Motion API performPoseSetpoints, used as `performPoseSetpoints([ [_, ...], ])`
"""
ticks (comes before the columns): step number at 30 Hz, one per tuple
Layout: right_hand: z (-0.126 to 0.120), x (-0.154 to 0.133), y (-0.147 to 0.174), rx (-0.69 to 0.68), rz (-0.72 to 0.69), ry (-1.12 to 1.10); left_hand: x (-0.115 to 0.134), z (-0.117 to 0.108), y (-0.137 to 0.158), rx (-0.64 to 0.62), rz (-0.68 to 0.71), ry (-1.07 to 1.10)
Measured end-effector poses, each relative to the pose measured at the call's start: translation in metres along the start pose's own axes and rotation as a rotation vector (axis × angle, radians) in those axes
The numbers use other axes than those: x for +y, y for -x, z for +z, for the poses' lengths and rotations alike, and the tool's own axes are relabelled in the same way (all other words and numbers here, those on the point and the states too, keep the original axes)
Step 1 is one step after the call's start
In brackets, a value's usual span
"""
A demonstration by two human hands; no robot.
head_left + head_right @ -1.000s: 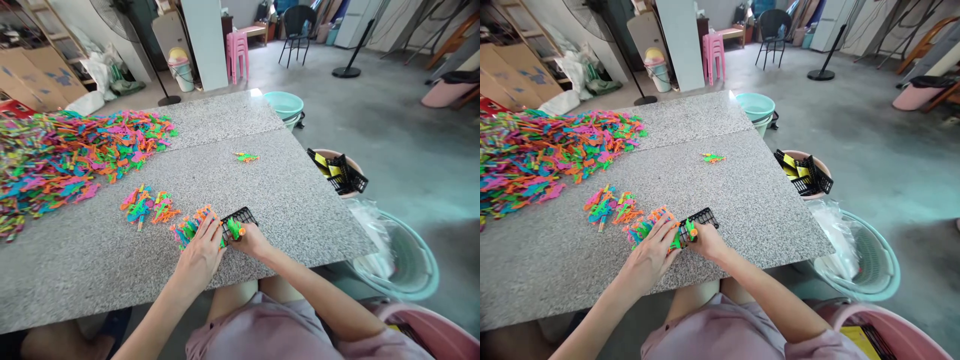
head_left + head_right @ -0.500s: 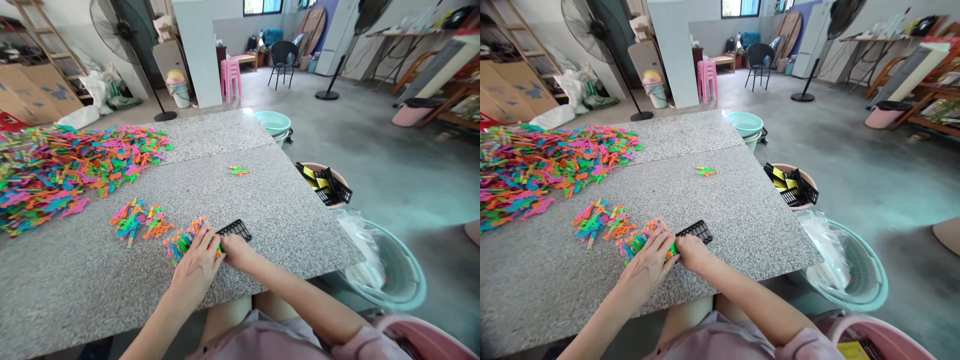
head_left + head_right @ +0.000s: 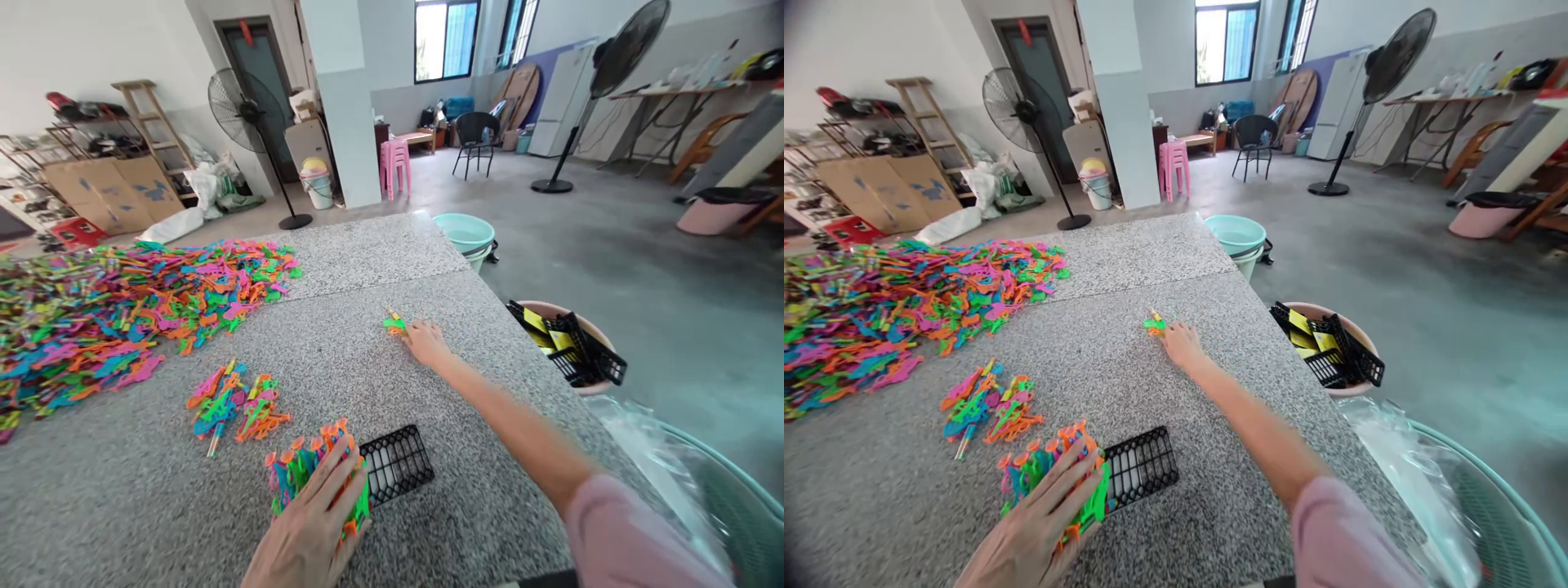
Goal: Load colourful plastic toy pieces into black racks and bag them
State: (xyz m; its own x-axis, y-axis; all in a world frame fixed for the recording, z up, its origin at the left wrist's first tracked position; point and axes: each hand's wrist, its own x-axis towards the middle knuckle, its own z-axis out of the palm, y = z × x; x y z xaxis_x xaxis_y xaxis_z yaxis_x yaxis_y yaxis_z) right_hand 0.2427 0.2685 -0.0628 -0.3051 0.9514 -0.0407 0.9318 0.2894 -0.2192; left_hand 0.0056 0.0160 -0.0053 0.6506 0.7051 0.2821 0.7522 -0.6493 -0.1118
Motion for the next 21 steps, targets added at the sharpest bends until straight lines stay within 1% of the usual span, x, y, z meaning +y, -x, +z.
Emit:
performPoseSetpoints([
  [2, 0.008, -0.014, 0.01, -0.009, -0.075, 0.007, 0.001, -0.003, 0.0, -0.046, -0.001, -0.001],
  [4, 0.008, -0.019, 0.011, 0.012, -0.152, 0.033, 0.002, -0.006, 0.0, -0.08, -0.006, 0.008],
  [7, -0.001, -0.017, -0.012, 0.062, -0.232, 0.146, 0.001, -0.005, 0.0, -0.088, -0.007, 0.02],
  [9, -0.005, -0.015, -0.035, 0.039, -0.303, 0.221, 0.001, -0.003, 0.0, -0.081, -0.01, 0.024],
  [11, -0.007, -0.016, -0.054, -0.006, -0.378, 0.244, 0.002, -0.004, -0.002, -0.084, -0.029, 0.032],
  [13, -0.006, -0.017, -0.061, -0.026, -0.424, 0.226, 0.005, -0.007, -0.003, -0.109, -0.053, 0.048],
  [15, -0.001, -0.018, -0.052, -0.014, -0.428, 0.201, 0.008, -0.011, -0.005, -0.135, -0.072, 0.071],
  [16, 0.002, -0.018, -0.041, 0.013, -0.395, 0.139, 0.009, -0.013, -0.006, -0.145, -0.081, 0.083],
  [17, 0.006, -0.018, -0.026, 0.035, -0.342, 0.024, 0.009, -0.014, -0.007, -0.156, -0.087, 0.094],
  [18, 0.01, -0.018, -0.007, 0.039, -0.281, -0.144, 0.009, -0.015, -0.008, -0.165, -0.095, 0.104],
  [19, 0.014, -0.019, 0.014, 0.017, -0.222, -0.347, 0.009, -0.015, -0.008, -0.167, -0.098, 0.114],
  [21, 0.021, -0.023, 0.062, -0.097, -0.152, -0.729, 0.008, -0.014, -0.008, -0.162, -0.09, 0.131],
])
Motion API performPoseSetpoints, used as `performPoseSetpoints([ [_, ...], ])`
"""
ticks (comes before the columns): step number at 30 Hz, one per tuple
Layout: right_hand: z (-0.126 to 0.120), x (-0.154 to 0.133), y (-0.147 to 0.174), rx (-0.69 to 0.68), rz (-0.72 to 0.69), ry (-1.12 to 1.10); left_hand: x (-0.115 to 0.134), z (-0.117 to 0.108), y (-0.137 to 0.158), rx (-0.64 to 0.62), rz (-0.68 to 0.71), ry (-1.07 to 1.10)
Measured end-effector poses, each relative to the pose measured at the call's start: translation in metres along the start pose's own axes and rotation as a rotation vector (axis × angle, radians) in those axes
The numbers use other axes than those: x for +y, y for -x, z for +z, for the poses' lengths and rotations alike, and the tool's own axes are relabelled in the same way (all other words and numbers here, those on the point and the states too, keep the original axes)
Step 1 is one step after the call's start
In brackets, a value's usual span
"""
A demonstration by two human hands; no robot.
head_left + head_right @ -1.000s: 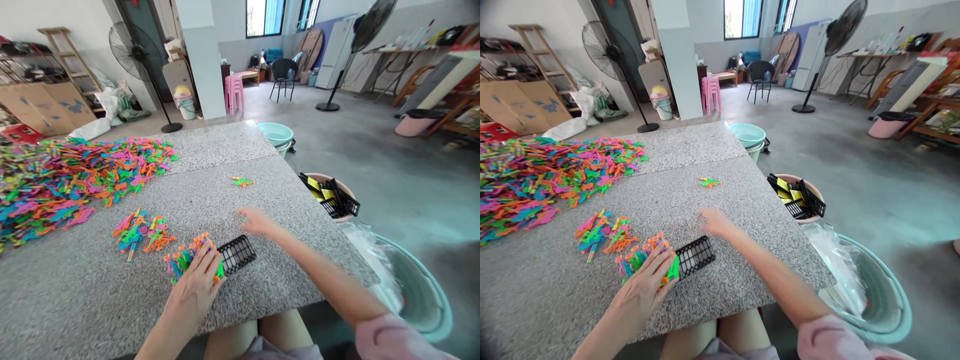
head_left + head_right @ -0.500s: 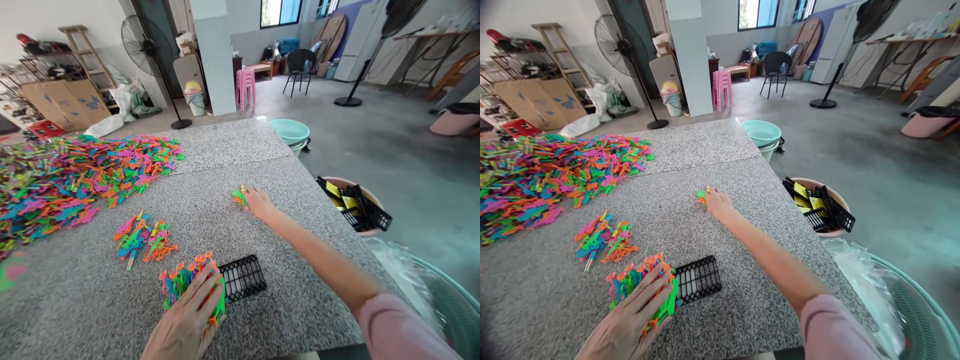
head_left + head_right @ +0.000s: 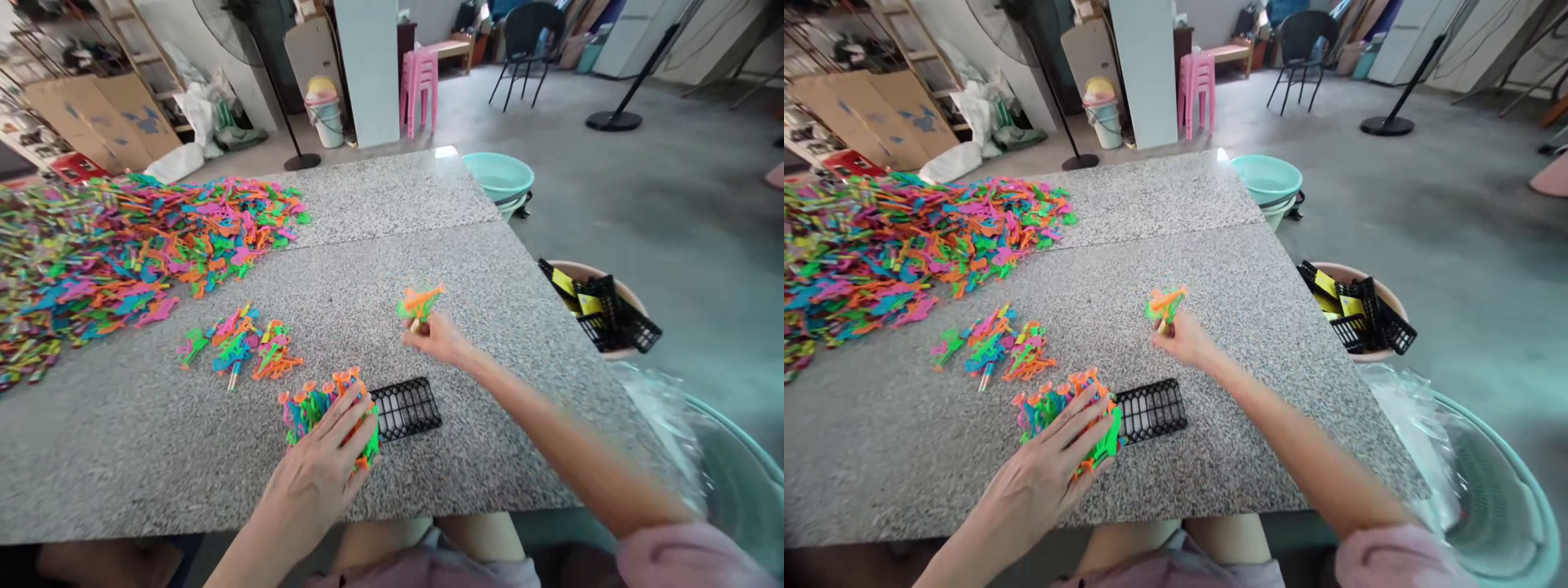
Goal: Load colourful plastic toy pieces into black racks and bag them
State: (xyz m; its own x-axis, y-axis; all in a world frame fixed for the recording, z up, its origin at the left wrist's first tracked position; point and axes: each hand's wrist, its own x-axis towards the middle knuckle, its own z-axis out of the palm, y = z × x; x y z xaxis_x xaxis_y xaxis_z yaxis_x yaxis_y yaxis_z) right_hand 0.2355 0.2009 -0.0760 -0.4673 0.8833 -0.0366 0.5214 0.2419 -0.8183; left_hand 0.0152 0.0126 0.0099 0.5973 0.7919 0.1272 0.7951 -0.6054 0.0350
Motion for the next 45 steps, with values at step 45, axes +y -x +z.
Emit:
performPoseSetpoints([
  [45, 0.097, -0.038, 0.083, -0.006, -0.187, 0.01, -0.138, 0.099, -0.072, 0.107, -0.944, 0.307],
])
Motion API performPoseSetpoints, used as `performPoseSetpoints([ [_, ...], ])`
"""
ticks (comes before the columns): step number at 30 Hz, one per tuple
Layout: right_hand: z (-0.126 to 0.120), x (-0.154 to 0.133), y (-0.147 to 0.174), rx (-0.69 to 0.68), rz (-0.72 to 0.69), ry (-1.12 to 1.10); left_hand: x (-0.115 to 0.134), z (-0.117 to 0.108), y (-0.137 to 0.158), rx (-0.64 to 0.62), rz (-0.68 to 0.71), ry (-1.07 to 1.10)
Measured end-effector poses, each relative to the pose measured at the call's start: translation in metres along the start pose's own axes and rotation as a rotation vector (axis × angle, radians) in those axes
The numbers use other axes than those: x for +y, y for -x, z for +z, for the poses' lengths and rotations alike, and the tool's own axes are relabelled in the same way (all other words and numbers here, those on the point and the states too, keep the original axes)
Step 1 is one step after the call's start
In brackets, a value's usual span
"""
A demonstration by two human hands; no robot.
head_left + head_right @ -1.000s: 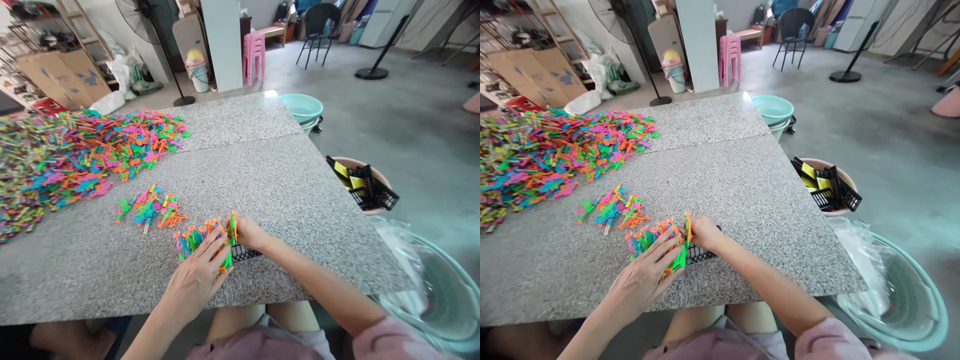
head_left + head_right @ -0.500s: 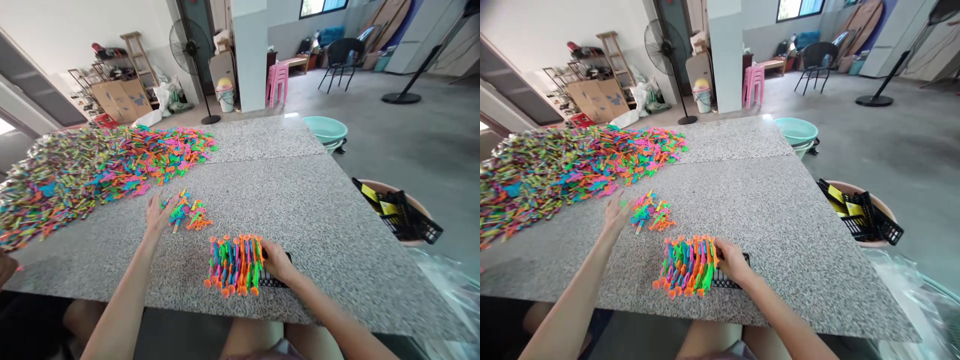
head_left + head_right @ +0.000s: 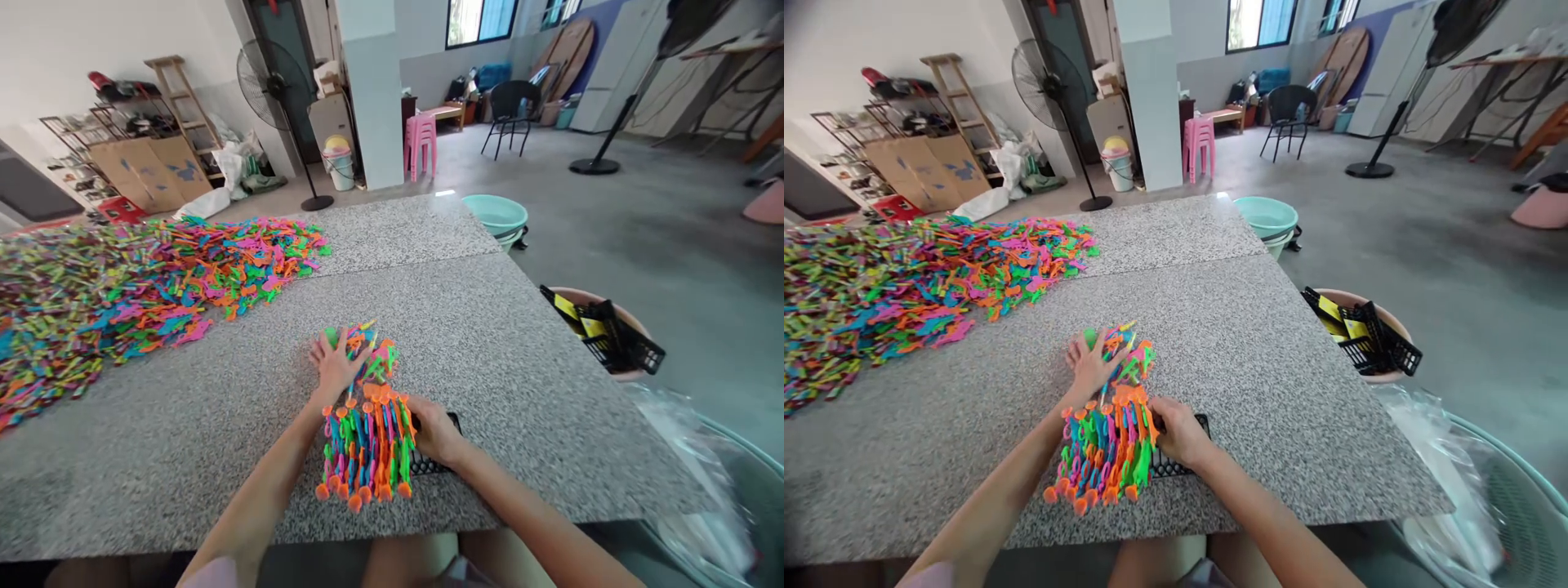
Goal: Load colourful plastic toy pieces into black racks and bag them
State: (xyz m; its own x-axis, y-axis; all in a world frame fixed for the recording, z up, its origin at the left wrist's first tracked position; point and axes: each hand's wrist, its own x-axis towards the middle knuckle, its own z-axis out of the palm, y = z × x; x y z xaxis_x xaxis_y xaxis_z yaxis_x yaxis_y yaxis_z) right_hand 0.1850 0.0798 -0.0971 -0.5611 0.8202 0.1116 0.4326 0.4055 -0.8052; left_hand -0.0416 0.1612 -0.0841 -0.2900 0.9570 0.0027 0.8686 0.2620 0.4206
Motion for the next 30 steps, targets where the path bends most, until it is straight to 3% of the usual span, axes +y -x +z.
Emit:
performPoseSetpoints([
  [3, 0.006, -0.004, 0.013, 0.023, 0.004, 0.037, 0.043, 0.024, -0.013, -0.05, 0.029, 0.055],
  [7, 0.015, -0.009, 0.035, 0.064, -0.05, 0.081, 0.068, 0.013, -0.029, -0.232, 0.183, 0.169],
  [9, 0.013, -0.01, 0.038, 0.048, -0.098, 0.1, 0.065, -0.01, -0.029, -0.32, 0.292, 0.225],
  [12, -0.005, -0.008, 0.029, 0.017, -0.169, 0.197, 0.047, -0.062, -0.01, -0.383, 0.407, 0.272],
  [15, -0.032, -0.001, 0.006, 0.088, -0.099, 0.453, 0.032, -0.118, 0.039, -0.41, 0.473, 0.303],
  [18, -0.052, 0.007, -0.021, 0.032, -0.016, 0.704, 0.034, -0.15, 0.103, -0.451, 0.755, 0.248],
  [21, -0.062, 0.015, -0.036, -0.066, -0.06, 0.75, 0.045, -0.146, 0.152, -0.462, 0.963, -0.064],
  [23, -0.069, 0.02, -0.035, -0.033, -0.068, 0.648, 0.049, -0.13, 0.168, -0.407, 1.025, -0.237],
  [27, -0.07, 0.025, -0.009, 0.118, 0.072, 0.138, 0.047, -0.096, 0.175, -0.143, 0.991, -0.363],
  [30, -0.055, 0.02, 0.019, 0.104, 0.148, -0.308, 0.047, -0.084, 0.175, -0.004, 0.931, -0.366],
])
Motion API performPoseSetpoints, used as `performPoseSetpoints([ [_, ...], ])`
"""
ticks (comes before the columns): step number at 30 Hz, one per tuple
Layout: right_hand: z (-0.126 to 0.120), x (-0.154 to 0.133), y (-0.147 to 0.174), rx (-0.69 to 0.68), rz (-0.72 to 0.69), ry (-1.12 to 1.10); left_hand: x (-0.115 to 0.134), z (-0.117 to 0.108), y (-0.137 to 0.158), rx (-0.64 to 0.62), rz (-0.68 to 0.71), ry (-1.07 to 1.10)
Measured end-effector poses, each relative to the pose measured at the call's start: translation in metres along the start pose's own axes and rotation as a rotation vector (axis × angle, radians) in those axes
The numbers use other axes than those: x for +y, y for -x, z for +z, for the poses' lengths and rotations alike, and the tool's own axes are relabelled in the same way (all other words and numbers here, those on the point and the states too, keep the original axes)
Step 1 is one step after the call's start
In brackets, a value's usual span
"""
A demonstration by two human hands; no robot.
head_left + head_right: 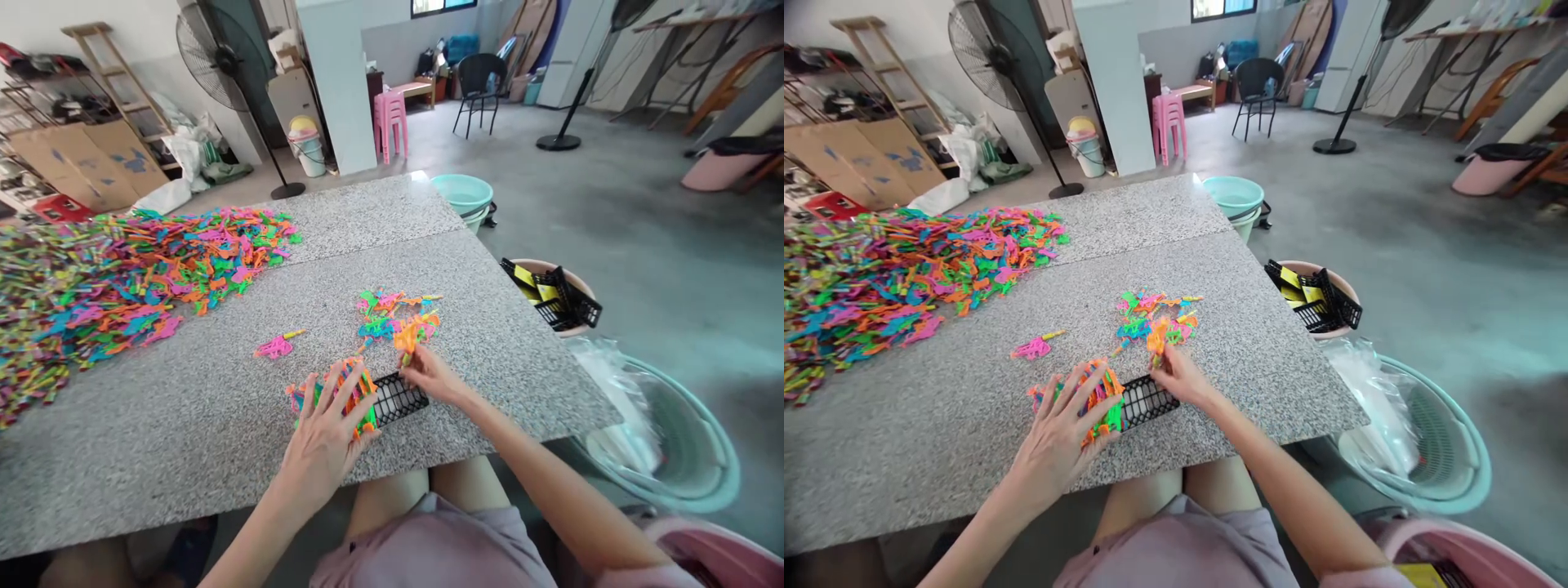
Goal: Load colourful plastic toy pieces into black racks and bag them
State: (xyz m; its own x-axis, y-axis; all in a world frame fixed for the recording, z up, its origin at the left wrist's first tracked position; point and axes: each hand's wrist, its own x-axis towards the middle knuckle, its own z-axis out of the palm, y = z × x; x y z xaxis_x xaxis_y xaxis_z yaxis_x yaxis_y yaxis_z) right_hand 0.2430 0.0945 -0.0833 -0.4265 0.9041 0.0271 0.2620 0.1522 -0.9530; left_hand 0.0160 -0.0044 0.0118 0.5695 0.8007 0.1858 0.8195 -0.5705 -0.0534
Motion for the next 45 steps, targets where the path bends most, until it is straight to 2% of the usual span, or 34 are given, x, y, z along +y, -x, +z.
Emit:
performPoseSetpoints([
  [3, 0.018, -0.003, 0.023, -0.035, 0.062, -0.167, 0.002, -0.002, -0.002, -0.015, 0.0, 0.013],
  [7, 0.035, -0.009, 0.039, 0.018, 0.143, -0.103, 0.002, -0.009, -0.006, -0.114, 0.044, 0.113],
  [10, 0.046, -0.012, 0.045, 0.021, 0.142, -0.049, 0.003, -0.011, -0.008, -0.148, 0.032, 0.132],
  [13, 0.055, -0.017, 0.047, 0.006, 0.132, 0.189, 0.004, -0.01, -0.009, -0.149, 0.008, 0.135],
  [17, 0.059, -0.031, 0.042, -0.098, 0.117, 0.567, 0.004, -0.01, -0.01, -0.143, 0.003, 0.174],
  [20, 0.064, -0.044, 0.04, -0.187, 0.072, 0.691, 0.005, -0.01, -0.011, -0.132, 0.0, 0.202],
  [23, 0.067, -0.049, 0.044, -0.23, 0.062, 0.722, 0.006, -0.007, -0.012, -0.11, 0.003, 0.175],
  [26, 0.048, -0.041, 0.041, -0.266, -0.009, 0.593, 0.005, -0.002, -0.011, -0.072, 0.015, 0.116],
  [28, 0.019, -0.033, 0.026, -0.18, 0.001, 0.591, 0.004, 0.002, -0.01, -0.053, 0.039, 0.089],
  [31, -0.033, -0.025, -0.015, 0.125, 0.089, 0.863, 0.001, 0.008, -0.009, -0.021, 0.073, 0.065],
  [32, -0.047, -0.023, -0.03, 0.138, 0.089, 0.977, 0.0, 0.009, -0.009, -0.01, 0.072, 0.063],
  [34, -0.066, -0.022, -0.055, 0.028, 0.048, 1.163, -0.002, 0.01, -0.007, 0.003, 0.059, 0.07],
  [36, -0.072, -0.021, -0.068, -0.108, -0.001, 1.251, -0.005, 0.008, -0.003, -0.011, 0.06, 0.082],
  [37, -0.073, -0.019, -0.069, -0.128, -0.017, 1.261, -0.006, 0.006, -0.001, -0.03, 0.072, 0.087],
  [40, -0.069, -0.011, -0.055, -0.036, 0.002, 1.181, -0.01, -0.003, 0.005, -0.113, 0.12, 0.101],
  [42, -0.063, -0.003, -0.039, 0.037, 0.024, 1.029, -0.011, -0.008, 0.005, -0.134, 0.123, 0.109],
  [45, -0.046, 0.009, -0.018, 0.108, 0.03, 0.657, -0.01, -0.01, 0.004, -0.12, 0.115, 0.106],
])
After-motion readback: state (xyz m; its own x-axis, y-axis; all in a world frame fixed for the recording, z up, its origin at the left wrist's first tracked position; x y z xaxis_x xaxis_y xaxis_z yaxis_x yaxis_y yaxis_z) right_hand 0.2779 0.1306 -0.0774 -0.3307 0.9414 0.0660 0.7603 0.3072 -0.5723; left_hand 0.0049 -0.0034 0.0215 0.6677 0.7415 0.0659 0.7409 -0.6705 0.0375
